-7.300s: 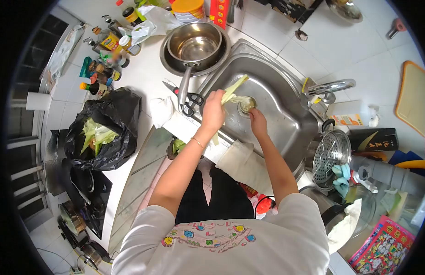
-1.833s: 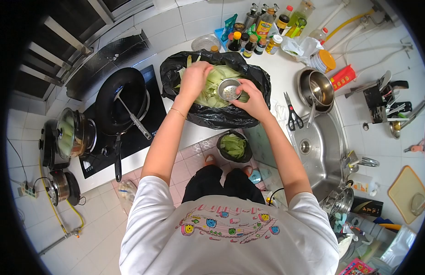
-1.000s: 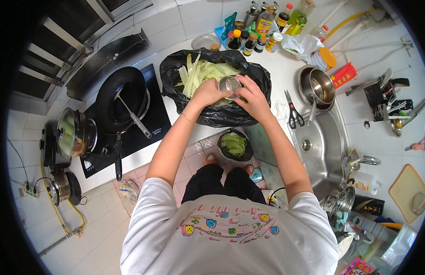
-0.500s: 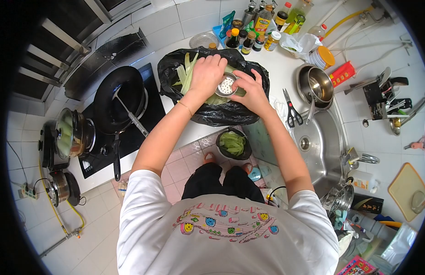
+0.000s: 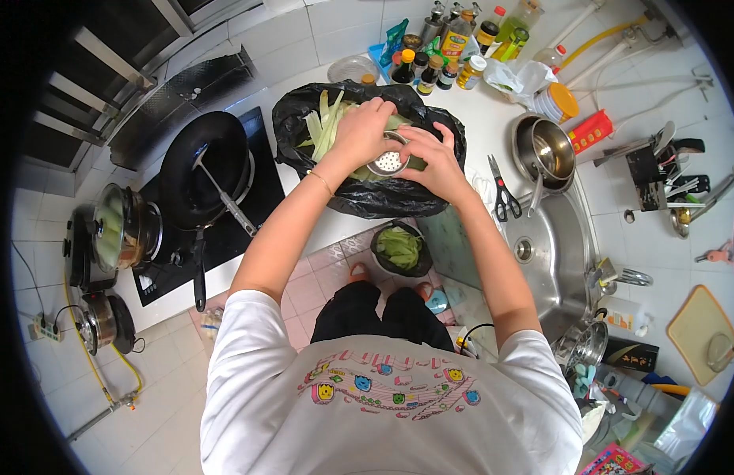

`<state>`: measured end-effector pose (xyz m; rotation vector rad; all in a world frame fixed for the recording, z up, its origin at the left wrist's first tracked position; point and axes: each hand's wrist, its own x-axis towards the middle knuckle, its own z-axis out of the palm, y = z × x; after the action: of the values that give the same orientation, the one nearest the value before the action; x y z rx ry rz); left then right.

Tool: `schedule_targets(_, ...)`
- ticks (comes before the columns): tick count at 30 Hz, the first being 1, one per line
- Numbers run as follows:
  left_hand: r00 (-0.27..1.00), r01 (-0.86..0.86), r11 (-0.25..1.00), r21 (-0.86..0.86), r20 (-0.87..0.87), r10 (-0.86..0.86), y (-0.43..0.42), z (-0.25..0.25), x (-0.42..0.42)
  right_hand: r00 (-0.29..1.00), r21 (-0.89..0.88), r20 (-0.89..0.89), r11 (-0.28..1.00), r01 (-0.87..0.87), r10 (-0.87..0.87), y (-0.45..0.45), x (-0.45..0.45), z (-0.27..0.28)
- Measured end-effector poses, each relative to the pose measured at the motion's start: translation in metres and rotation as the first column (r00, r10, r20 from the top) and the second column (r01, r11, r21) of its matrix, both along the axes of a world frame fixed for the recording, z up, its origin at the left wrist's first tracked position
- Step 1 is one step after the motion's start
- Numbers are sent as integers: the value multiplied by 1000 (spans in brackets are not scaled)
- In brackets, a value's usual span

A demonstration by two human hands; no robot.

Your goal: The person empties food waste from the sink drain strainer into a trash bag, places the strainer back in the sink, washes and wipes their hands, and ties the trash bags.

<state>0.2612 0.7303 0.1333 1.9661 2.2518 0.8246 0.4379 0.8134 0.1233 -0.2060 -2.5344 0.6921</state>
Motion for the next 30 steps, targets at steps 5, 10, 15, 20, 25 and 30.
schedule_targets(5,998,-54,999,0,-36,54,-6,5,-1,1000,-2,-4,1000,24,-24,-1,0,-1)
schedule_targets(10,992,-66,997,34,-109,69,-10,1,-3,999,7,7,999,50,-50,0,-3,3)
schedule_targets(15,998,-58,998,3,-3,58,-21,9,-7,997,18,27,998,67,-68,3,-5,3)
schedule_targets(20,985,-90,994,-65,143,99,-24,0,-7,998,38,22,997,65,-66,4,-4,2)
schedule_targets(25,989,-145,967,-208,4,149,-12,0,-8,998,79,62,997,-8,3,1,-6,10)
schedule_targets(30,987,36,999,33,-157,-30,-8,-1,-10,994,40,111,999,-26,21,6,-7,10)
